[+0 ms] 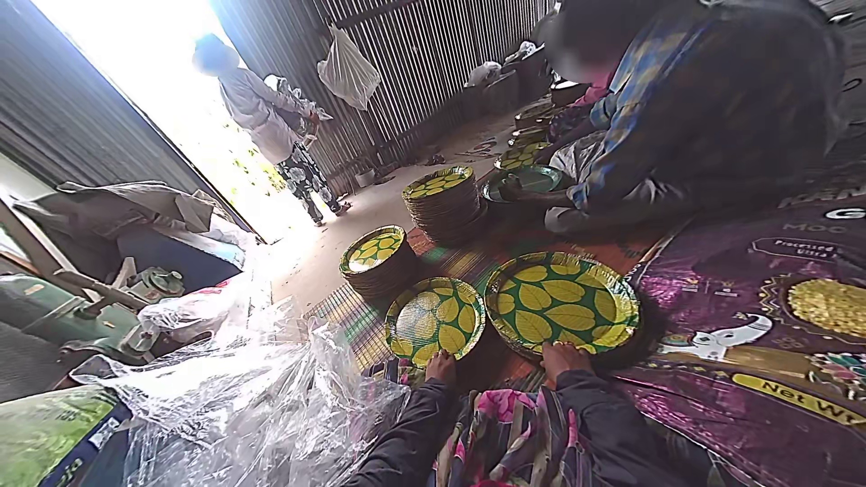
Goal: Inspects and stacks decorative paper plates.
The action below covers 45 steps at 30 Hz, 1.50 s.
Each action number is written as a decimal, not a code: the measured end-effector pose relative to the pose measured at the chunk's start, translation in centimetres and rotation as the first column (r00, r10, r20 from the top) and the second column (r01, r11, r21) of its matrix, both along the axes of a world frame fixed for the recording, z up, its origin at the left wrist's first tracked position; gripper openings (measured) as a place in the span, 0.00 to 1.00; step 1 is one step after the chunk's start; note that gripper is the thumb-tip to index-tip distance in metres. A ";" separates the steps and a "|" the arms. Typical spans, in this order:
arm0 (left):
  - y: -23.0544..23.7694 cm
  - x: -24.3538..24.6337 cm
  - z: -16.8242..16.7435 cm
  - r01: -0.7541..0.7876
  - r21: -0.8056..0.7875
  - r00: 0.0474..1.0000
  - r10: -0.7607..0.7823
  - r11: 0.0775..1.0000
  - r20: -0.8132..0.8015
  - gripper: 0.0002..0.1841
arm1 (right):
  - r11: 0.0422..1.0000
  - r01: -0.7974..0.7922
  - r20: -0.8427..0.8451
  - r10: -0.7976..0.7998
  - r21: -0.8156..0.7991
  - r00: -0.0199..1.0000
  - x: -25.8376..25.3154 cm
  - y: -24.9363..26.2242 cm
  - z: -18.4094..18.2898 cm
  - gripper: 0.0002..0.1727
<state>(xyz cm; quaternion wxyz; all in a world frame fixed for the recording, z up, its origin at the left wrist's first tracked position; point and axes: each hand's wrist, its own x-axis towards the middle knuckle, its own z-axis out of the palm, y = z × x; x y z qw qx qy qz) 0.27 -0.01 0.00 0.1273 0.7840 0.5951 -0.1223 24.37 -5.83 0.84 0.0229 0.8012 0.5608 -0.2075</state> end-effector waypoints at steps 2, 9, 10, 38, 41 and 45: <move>0.0 0.0 0.1 0.001 -0.005 1.000 -0.001 1.000 0.000 0.25 | 1.000 0.001 -0.006 -0.001 0.007 1.000 0.0 -0.1 0.0 0.28; 0.1 0.0 -0.1 -0.008 -0.008 1.000 0.008 1.000 0.003 0.24 | 1.000 0.006 0.000 -0.006 -0.006 1.000 0.0 0.1 0.0 0.28; 0.1 0.0 0.0 -0.007 -0.008 1.000 0.007 1.000 0.005 0.25 | 1.000 0.003 0.003 -0.003 -0.009 1.000 0.0 0.0 0.0 0.28; 0.1 -0.2 0.4 0.002 -0.016 0.999 -0.001 1.000 0.045 0.20 | 1.000 0.003 0.007 -0.003 0.006 1.000 -0.1 -0.1 -0.3 0.29; 0.1 -0.2 0.5 -0.005 -0.018 0.999 0.006 1.000 0.046 0.20 | 1.000 0.004 0.007 -0.005 0.016 1.000 -0.1 -0.2 -0.5 0.31; 0.1 -0.3 0.6 -0.003 -0.026 0.998 0.004 1.000 0.056 0.21 | 1.000 0.000 0.020 0.000 0.017 1.000 -0.3 -0.2 -0.8 0.33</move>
